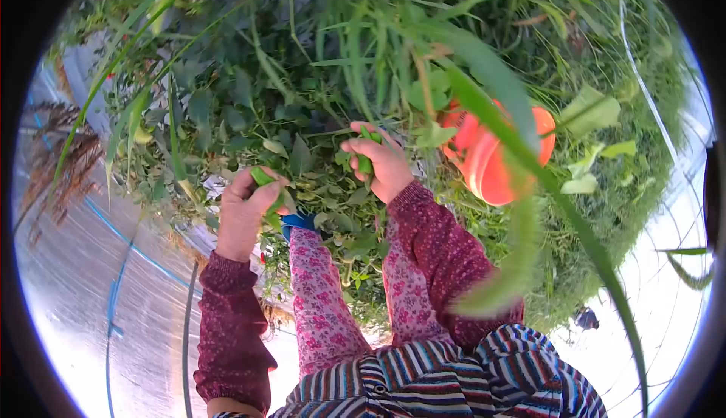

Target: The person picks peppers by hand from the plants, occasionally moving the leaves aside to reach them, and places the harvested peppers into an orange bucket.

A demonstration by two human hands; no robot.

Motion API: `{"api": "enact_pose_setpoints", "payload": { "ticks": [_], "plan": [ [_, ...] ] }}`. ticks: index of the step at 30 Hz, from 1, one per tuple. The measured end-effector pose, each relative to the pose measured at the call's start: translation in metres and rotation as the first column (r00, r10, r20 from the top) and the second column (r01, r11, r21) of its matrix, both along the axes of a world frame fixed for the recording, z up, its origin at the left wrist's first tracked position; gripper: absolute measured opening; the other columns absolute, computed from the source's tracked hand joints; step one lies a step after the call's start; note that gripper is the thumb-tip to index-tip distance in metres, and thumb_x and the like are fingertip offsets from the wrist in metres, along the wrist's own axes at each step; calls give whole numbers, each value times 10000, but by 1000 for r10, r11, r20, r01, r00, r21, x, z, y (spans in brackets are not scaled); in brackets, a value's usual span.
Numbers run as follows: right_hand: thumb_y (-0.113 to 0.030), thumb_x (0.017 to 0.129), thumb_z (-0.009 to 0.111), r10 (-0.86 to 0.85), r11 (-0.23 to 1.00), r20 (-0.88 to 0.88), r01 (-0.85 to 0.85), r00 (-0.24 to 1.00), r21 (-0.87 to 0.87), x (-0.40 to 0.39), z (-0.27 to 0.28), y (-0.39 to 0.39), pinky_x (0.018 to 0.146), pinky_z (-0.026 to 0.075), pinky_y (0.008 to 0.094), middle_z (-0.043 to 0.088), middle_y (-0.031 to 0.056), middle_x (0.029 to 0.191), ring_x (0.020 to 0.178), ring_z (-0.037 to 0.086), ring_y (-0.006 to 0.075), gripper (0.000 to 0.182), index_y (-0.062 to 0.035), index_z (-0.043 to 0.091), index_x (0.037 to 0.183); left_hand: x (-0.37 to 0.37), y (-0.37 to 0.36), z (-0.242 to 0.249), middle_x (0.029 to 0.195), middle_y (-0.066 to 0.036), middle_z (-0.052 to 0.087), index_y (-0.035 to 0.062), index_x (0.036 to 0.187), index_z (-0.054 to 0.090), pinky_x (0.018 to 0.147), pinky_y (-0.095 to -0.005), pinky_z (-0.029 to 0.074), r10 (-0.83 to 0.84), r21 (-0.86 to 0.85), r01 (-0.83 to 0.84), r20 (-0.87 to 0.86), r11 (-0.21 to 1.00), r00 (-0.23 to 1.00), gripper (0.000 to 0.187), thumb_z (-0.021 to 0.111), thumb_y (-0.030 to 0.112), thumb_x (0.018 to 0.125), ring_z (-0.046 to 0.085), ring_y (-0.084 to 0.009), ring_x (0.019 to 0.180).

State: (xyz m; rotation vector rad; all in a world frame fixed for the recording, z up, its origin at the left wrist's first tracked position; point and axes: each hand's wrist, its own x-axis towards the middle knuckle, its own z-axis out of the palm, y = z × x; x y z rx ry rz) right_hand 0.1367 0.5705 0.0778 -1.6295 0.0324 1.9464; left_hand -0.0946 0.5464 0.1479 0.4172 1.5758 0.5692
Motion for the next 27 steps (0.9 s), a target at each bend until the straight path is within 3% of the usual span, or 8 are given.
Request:
{"api": "enact_pose_setpoints", "payload": {
  "ticks": [8, 13, 17, 19, 20, 21, 22, 27],
  "plan": [
    [-122, 837, 646, -172, 985, -95, 171, 981, -19, 130, 82, -47, 428, 396, 257, 588, 38, 805, 573, 561, 126, 309, -97, 517, 1116, 139, 26, 21, 837, -46, 567, 45, 925, 538, 523, -255, 476, 43, -113, 30, 587, 993, 809, 137, 570, 168, 875, 579, -137, 595],
    [-221, 860, 640, -271, 962, 25, 269, 962, 49, 218, 94, -64, 522, 469, 256, 598, 38, 882, 698, 592, 139, 351, -115, 504, 1166, 261, 35, 33, 864, -13, 563, 57, 1028, 559, 566, -257, 503, -264, -135, 399, 557, 907, 788, 304, 629, 288, 844, 587, -99, 693],
    [-305, 858, 641, -520, 854, 36, 520, 853, -1, 272, 75, -73, 774, 521, 332, 595, 74, 1050, 952, 600, 195, 483, -119, 454, 1262, 349, 34, 25, 1179, -100, 509, 88, 1386, 314, 803, -405, 495, -338, -92, 447, 527, 890, 780, 634, 597, 298, 858, 524, -218, 1067],
    [-387, 868, 607, 34, 913, 615, -276, 787, 302, 290, 51, -96, 857, 492, 407, 566, 109, 1147, 1061, 567, 220, 634, -119, 332, 1372, 372, 30, 1, 1318, -124, 417, 103, 1435, 216, 877, -450, 457, -352, -43, 446, 549, 894, 758, 697, 581, 278, 868, 457, -262, 1168],
    [-415, 875, 581, 257, 858, 757, -503, 600, 107, 305, 44, -106, 957, 422, 450, 465, 147, 1289, 1197, 468, 262, 725, -125, 220, 1433, 375, 32, 10, 1328, -123, 424, 98, 1417, 249, 878, -460, 457, -246, -87, 364, 591, 927, 769, 655, 571, 257, 870, 451, -264, 1189],
    [-389, 878, 580, -211, 973, 498, 135, 841, 185, 307, 41, -103, 981, 394, 463, 423, 154, 1322, 1216, 438, 276, 704, -124, 231, 1428, 375, 28, -4, 1301, -116, 460, 93, 1402, 274, 880, -448, 456, -281, -8, 359, 603, 933, 746, 643, 584, 227, 855, 484, -260, 1160],
    [-363, 881, 579, -690, 711, 207, 703, 693, 15, 305, 36, -98, 1004, 366, 475, 381, 161, 1354, 1234, 408, 291, 683, -122, 241, 1423, 383, 13, -25, 1236, -148, 505, 30, 1355, 330, 901, -402, 442, -268, 12, 319, 575, 948, 773, 611, 585, 199, 826, 515, -259, 1119],
    [-306, 895, 557, -567, 768, 390, 636, 726, -67, 312, -9, -156, 990, 349, 451, 381, 126, 1354, 1218, 402, 264, 575, -126, 329, 1391, 348, 44, 0, 1096, -176, 568, -16, 1194, 489, 908, -406, 423, -619, 330, 574, 40, 749, 785, 441, 561, 131, 784, 549, -319, 1036]
  ]
}}
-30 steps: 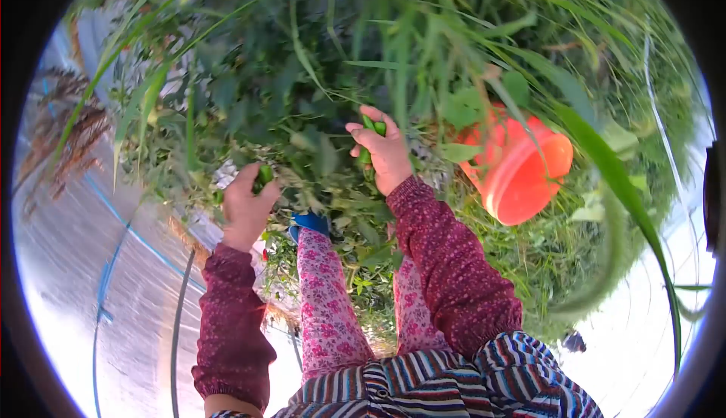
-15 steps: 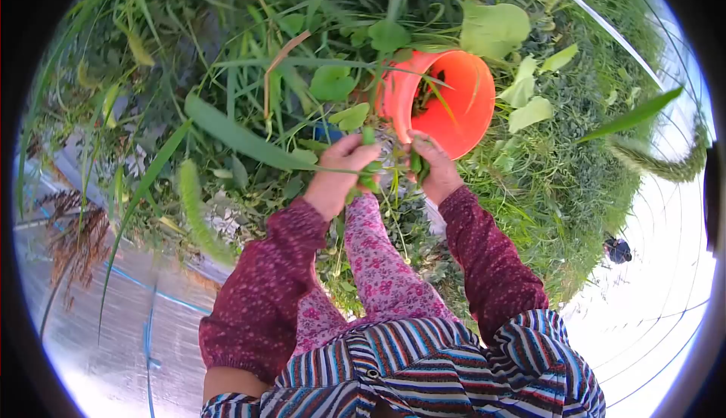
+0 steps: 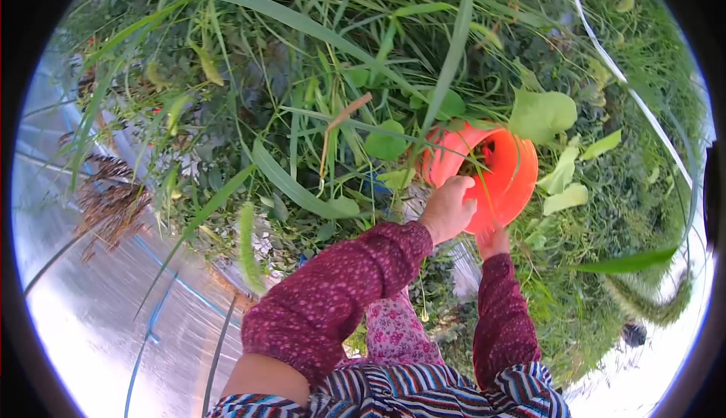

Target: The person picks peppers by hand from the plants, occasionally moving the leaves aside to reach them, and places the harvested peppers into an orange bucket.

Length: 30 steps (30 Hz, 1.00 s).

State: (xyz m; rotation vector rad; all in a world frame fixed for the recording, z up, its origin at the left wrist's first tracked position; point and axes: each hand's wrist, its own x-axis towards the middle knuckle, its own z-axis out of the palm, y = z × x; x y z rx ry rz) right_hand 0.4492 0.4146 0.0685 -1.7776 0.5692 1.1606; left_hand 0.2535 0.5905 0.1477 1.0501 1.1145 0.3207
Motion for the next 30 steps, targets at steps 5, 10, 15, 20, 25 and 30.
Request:
{"api": "enact_pose_setpoints", "payload": {
  "ticks": [5, 10, 15, 20, 25, 30],
  "plan": [
    [-303, 889, 584, -188, 957, 199, 224, 962, -182, -5, -43, -35, 762, 447, 337, 553, -2, 984, 883, 523, 149, 233, -144, 556, 1057, -79, 136, 57, 1056, -171, 520, 12, 1045, 501, 854, -426, 445, 15, 840, 270, -314, 470, 949, 341, 602, 90, 728, 520, -378, 983],
    [-335, 894, 575, -247, 958, -85, 230, 965, -171, -25, -32, -25, 811, 444, 337, 611, 50, 1052, 966, 565, 203, 314, -120, 556, 1123, -195, 196, 30, 1179, -172, 447, 39, 1248, 412, 852, -470, 442, 315, 514, 730, -856, 450, 409, 723, 717, 348, 670, 459, -356, 1087],
    [-262, 888, 581, -365, 924, -195, 380, 910, 44, -42, -49, -2, 792, 467, 385, 610, 75, 1107, 955, 574, 247, 282, -84, 542, 1104, -258, 143, -25, 1288, -279, 386, -3, 1385, 215, 866, -465, 485, -229, -62, 431, -909, 900, 349, 874, 647, 465, 787, 515, -411, 1080],
    [-91, 858, 557, -214, 973, -192, 225, 958, 41, -28, -70, -24, 695, 506, 350, 640, 68, 967, 824, 608, 230, 167, -71, 547, 1024, -239, 69, -44, 1207, -313, 481, -100, 1383, 130, 776, -365, 550, -260, -159, 222, -781, 962, 568, 864, 616, 361, 837, 631, -365, 913],
    [-6, 818, 550, -68, 993, -129, 80, 989, 91, -39, -2, 7, 614, 495, 287, 628, 36, 905, 780, 601, 172, 179, -73, 548, 984, -215, 5, -57, 1158, -295, 499, -121, 1370, 132, 696, -385, 540, -94, 44, 200, -774, 979, 627, 803, 586, 290, 850, 624, -366, 875],
    [72, 751, 536, 178, 981, -37, -174, 983, 91, -36, 142, 15, 604, 493, 255, 594, 17, 916, 773, 582, 131, 324, -65, 550, 1044, -224, -13, -64, 1187, -293, 477, -109, 1394, 83, 711, -391, 524, -88, 84, 233, -761, 969, 643, 833, 571, 312, 868, 617, -354, 859]
  ]
}}
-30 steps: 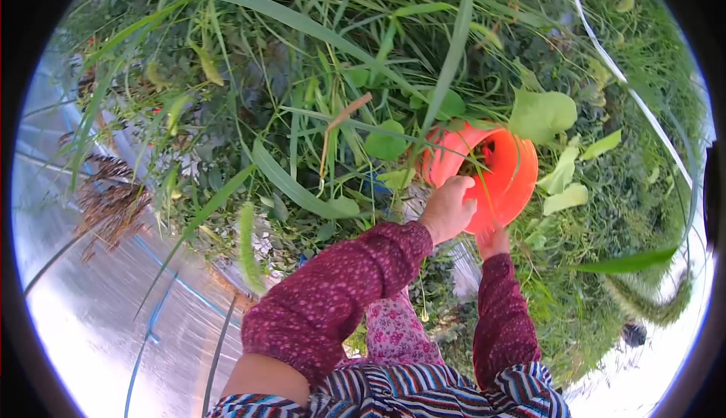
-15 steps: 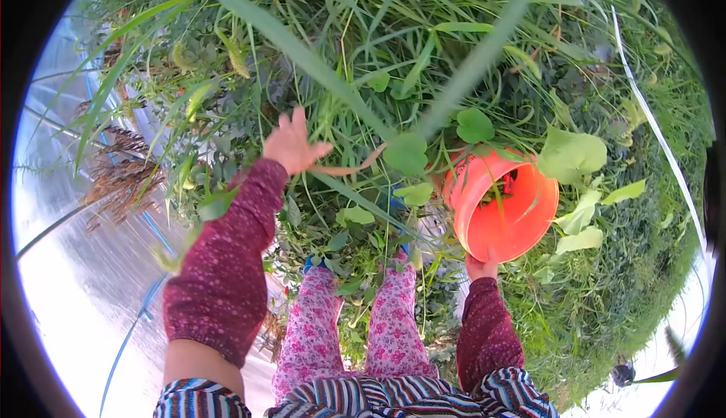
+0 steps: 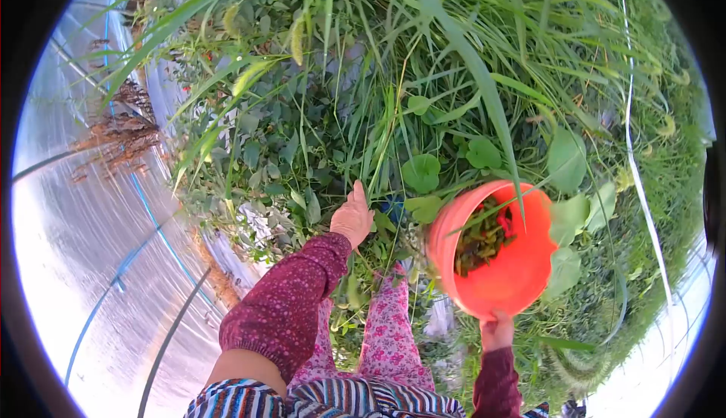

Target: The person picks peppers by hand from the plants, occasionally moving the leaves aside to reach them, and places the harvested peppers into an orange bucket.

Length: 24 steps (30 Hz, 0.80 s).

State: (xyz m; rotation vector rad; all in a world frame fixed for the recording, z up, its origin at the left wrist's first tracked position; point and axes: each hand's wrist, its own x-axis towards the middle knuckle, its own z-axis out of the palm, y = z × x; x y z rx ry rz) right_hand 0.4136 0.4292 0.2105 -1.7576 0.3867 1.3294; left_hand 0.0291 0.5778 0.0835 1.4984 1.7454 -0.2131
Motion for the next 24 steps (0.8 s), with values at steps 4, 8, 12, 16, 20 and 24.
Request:
{"api": "enact_pose_setpoints", "payload": {
  "ticks": [4, 8, 12, 16, 20, 24],
  "plan": [
    [55, 721, 521, 231, 973, 92, -233, 969, 4, -42, 118, 51, 718, 505, 287, 585, 62, 1014, 875, 584, 173, 412, -16, 525, 1127, -5, -20, -16, 1191, -228, 487, -81, 1408, 94, 727, -381, 516, -102, -40, 101, -20, 994, 995, 835, 595, 296, 855, 604, -317, 917],
    [26, 708, 532, 431, 896, 226, -445, 873, 10, -65, 187, 88, 877, 477, 354, 568, 124, 1102, 1005, 571, 237, 497, 48, 469, 1200, -3, -51, -29, 1225, -196, 476, -45, 1420, 119, 741, -369, 512, -173, -35, 172, -50, 985, 984, 829, 610, 288, 840, 594, -301, 949],
    [-5, 719, 555, 540, 815, 287, -576, 791, 55, -90, 216, 146, 934, 447, 366, 557, 136, 1138, 1051, 555, 247, 519, 70, 442, 1221, -2, -73, -25, 1346, -199, 405, -33, 1405, 182, 744, -382, 507, -254, -59, 250, -57, 966, 966, 720, 569, 190, 841, 571, -295, 1037],
    [-68, 745, 608, 611, 686, 381, -704, 694, 185, -136, 188, 212, 960, 429, 384, 537, 133, 1193, 1083, 536, 241, 541, 79, 431, 1234, 8, -89, -16, 1393, -213, 354, -18, 1423, 153, 846, -444, 470, -251, -79, 260, 107, 962, 962, 705, 512, 105, 828, 515, -331, 1125],
    [-31, 760, 586, 585, 650, 392, -699, 710, 297, -152, 68, 274, 969, 420, 389, 541, 107, 1187, 1108, 517, 226, 480, 49, 459, 1216, 27, -91, -13, 1343, -214, 391, -7, 1403, 210, 827, -464, 465, -251, 24, 250, 163, 968, 954, 639, 498, 82, 839, 530, -327, 1076],
    [56, 764, 552, 587, 663, 291, -655, 755, 361, -173, -59, 339, 837, 487, 360, 563, 96, 1085, 953, 564, 209, 387, -4, 505, 1143, 10, -84, -2, 1322, -230, 397, 2, 1373, 259, 913, -485, 425, -187, -1, 197, 306, 980, 934, 575, 508, 135, 871, 475, -352, 1151]
  ]
}}
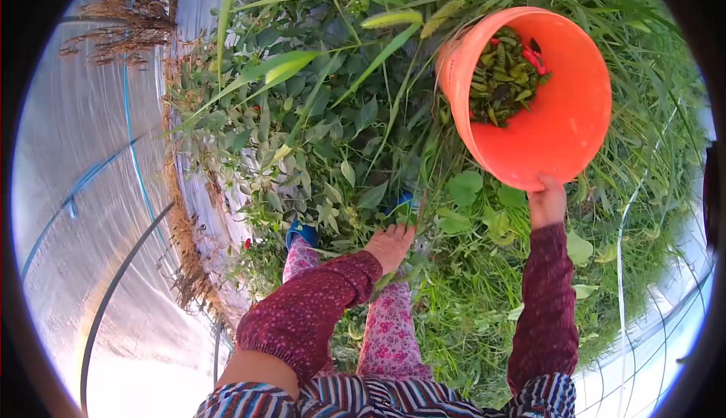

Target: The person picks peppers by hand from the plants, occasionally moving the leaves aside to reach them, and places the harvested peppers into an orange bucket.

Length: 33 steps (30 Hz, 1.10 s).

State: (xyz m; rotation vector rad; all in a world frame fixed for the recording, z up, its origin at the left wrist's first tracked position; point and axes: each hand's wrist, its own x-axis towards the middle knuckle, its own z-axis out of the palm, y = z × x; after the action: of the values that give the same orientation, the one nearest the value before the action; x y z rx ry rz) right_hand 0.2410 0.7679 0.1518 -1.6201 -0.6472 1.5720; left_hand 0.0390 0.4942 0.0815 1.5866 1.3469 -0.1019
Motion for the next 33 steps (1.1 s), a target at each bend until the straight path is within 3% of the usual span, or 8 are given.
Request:
{"api": "enact_pose_setpoints", "payload": {
  "ticks": [5, 9, 13, 17, 25, 27, 31, 33],
  "plan": [
    [38, 804, 513, -125, 971, 281, 176, 951, -164, -11, -121, 50, 565, 464, 283, 556, 63, 881, 740, 547, 161, 220, -33, 510, 1012, -57, 46, 19, 1082, -197, 536, -8, 1118, 537, 823, -416, 503, 161, 75, -172, 141, 982, 977, 335, 512, 247, 903, 556, -302, 1000],
    [15, 806, 498, -89, 975, 310, 146, 947, -168, 31, -114, 51, 549, 477, 281, 573, 82, 864, 741, 574, 178, 204, -18, 515, 1007, -120, 126, 9, 883, -154, 577, -5, 934, 562, 751, -401, 507, 507, 475, -622, 362, 622, 783, 175, 593, 120, 815, 594, -322, 822],
    [30, 772, 513, -87, 991, 329, 116, 940, -68, 27, -96, 32, 615, 532, 325, 599, 79, 900, 778, 622, 205, 247, -14, 532, 1015, -200, 173, -28, 952, -122, 593, 21, 961, 575, 821, -405, 454, 329, 523, -189, -189, 831, 925, 270, 649, 182, 757, 560, -313, 942],
    [-36, 795, 526, -3, 993, 508, 63, 861, -102, 30, -96, 43, 605, 538, 299, 607, 69, 902, 769, 624, 195, 206, -27, 537, 1000, -252, 145, -49, 1183, -171, 516, 84, 1304, 363, 877, -445, 455, 47, 97, 12, -581, 995, 813, 636, 666, 184, 754, 512, -359, 1116],
    [-239, 849, 585, 193, 957, 426, -73, 884, -282, 2, -56, 51, 668, 518, 302, 623, 64, 926, 777, 614, 161, 303, -36, 547, 1070, -253, 74, -96, 929, -122, 622, 97, 1374, 306, 749, -368, 503, 151, 173, -46, -665, 984, 732, 616, 567, 97, 816, 609, -254, 915],
    [-262, 859, 578, 182, 983, 790, -131, 585, -129, -7, -49, 32, 690, 495, 290, 603, 61, 984, 833, 580, 153, 327, -40, 561, 1098, -260, 65, -110, 920, -59, 594, 108, 1400, 315, 697, -347, 515, 190, 262, -15, -659, 965, 728, 586, 529, 126, 855, 589, -212, 891],
    [-76, 821, 620, -8, 731, 954, -649, 300, 210, -98, -32, -42, 750, 469, 291, 589, 53, 990, 837, 555, 153, 227, -44, 595, 1044, -281, 77, -88, 1017, -96, 602, 64, 1325, 402, 708, -312, 518, 123, 244, 53, -650, 968, 750, 498, 541, 151, 854, 588, -254, 855],
    [-10, 810, 596, 175, 696, 786, -639, 593, 327, -173, -33, -60, 769, 476, 287, 612, 61, 943, 822, 582, 165, 215, -50, 615, 1021, -288, 80, -89, 993, -140, 613, 59, 1284, 426, 710, -361, 513, 171, 299, 1, -548, 954, 819, 492, 563, 97, 814, 604, -284, 871]
  ]
}}
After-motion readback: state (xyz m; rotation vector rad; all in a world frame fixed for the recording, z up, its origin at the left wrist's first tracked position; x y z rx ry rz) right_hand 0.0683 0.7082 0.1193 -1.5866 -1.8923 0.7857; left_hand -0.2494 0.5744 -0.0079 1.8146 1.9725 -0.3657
